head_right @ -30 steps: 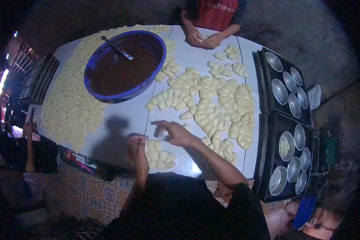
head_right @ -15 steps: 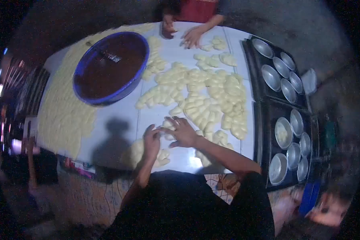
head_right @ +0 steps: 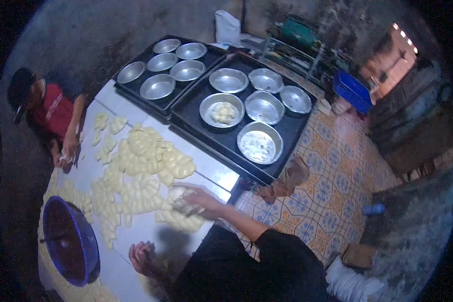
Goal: The person carries a tray of baking tins to a table, shapes dough portions into balls by hand, and places the shaped dough into the baking tins.
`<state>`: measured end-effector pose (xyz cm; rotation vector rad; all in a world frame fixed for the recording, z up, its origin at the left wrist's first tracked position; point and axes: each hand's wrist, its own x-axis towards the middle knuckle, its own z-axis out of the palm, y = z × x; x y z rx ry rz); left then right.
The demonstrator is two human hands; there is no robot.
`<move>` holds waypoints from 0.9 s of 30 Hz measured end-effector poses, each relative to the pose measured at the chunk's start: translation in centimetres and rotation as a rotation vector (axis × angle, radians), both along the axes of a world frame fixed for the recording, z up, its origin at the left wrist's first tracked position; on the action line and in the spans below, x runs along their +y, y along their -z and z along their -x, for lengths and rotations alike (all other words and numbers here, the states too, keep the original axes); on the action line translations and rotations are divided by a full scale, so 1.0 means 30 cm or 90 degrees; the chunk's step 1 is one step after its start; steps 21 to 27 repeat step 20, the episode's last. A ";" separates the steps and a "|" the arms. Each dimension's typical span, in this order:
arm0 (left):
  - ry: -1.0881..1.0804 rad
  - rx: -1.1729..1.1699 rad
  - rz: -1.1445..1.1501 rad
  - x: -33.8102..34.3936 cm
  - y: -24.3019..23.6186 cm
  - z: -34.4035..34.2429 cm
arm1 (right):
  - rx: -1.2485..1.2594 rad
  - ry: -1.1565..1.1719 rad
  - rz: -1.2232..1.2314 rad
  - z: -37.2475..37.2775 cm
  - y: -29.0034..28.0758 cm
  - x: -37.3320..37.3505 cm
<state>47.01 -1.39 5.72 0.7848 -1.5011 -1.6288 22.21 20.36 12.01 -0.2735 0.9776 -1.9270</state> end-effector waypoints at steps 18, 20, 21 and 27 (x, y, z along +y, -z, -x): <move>0.088 -0.075 0.006 0.018 -0.015 -0.022 | 0.919 0.446 -0.521 0.168 -0.132 0.231; -0.127 -0.154 0.042 0.002 0.067 -0.109 | 0.712 0.250 -0.384 0.101 -0.149 0.105; -0.127 -0.154 0.042 0.002 0.067 -0.109 | 0.712 0.250 -0.384 0.101 -0.149 0.105; -0.127 -0.154 0.042 0.002 0.067 -0.109 | 0.712 0.250 -0.384 0.101 -0.149 0.105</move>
